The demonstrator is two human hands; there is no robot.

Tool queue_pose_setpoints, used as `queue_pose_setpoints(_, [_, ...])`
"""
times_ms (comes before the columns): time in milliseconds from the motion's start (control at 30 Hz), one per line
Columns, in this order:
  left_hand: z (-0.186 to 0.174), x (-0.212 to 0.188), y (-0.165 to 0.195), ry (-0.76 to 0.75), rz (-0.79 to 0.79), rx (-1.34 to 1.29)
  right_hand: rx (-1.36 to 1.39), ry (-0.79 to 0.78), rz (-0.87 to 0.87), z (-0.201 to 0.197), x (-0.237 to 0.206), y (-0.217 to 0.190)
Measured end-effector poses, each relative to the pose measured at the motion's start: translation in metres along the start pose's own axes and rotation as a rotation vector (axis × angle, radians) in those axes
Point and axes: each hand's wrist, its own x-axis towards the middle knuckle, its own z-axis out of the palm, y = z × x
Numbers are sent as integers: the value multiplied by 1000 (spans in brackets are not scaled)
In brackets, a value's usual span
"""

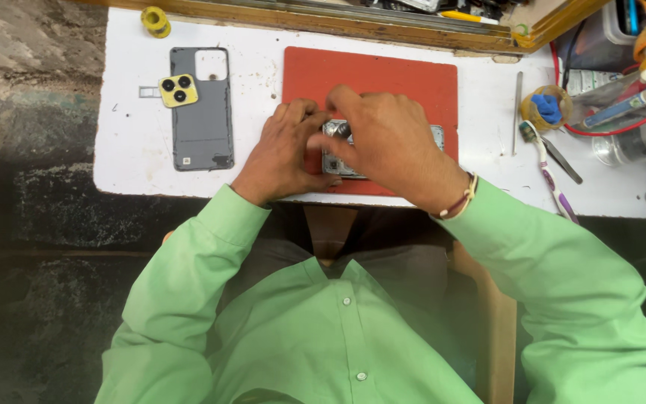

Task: The person disassembles a smartphone on a workbench, removes the camera module using a metal spudger and a screwdriver, and places the module on the back cover. The person then uses a screwdriver to remove screws from the phone's internal frame and lifts the mainboard assembly.

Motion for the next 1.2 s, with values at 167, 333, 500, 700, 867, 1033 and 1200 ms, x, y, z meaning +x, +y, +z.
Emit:
queue_pose_setpoints(167, [-3, 0, 5, -46, -51, 29, 242, 9, -221, -2, -15, 7])
queue_pose_setpoints(333, [-4, 0, 3, -26, 5, -12, 364, 152, -248, 2, -39, 18])
queue_pose_setpoints(500, [-5, -4, -1, 34, 58, -124, 656, 313, -64, 12, -62, 43])
queue_pose_setpoints(700, [-1, 1, 9, 65, -85, -317, 1125, 434, 237, 40, -79, 69])
queue_pose_setpoints(867, [7, 12, 20, 60, -108, -503, 1270, 481, 220, 54, -84, 80])
queue_pose_setpoints(1033, [12, 19, 23, 103, -109, -550, 1331, 505, 210, 58, -88, 81])
queue_pose_setpoints(1200, [24, 21, 31, 156, -134, -573, 1324, 538, 210, 60, -88, 79])
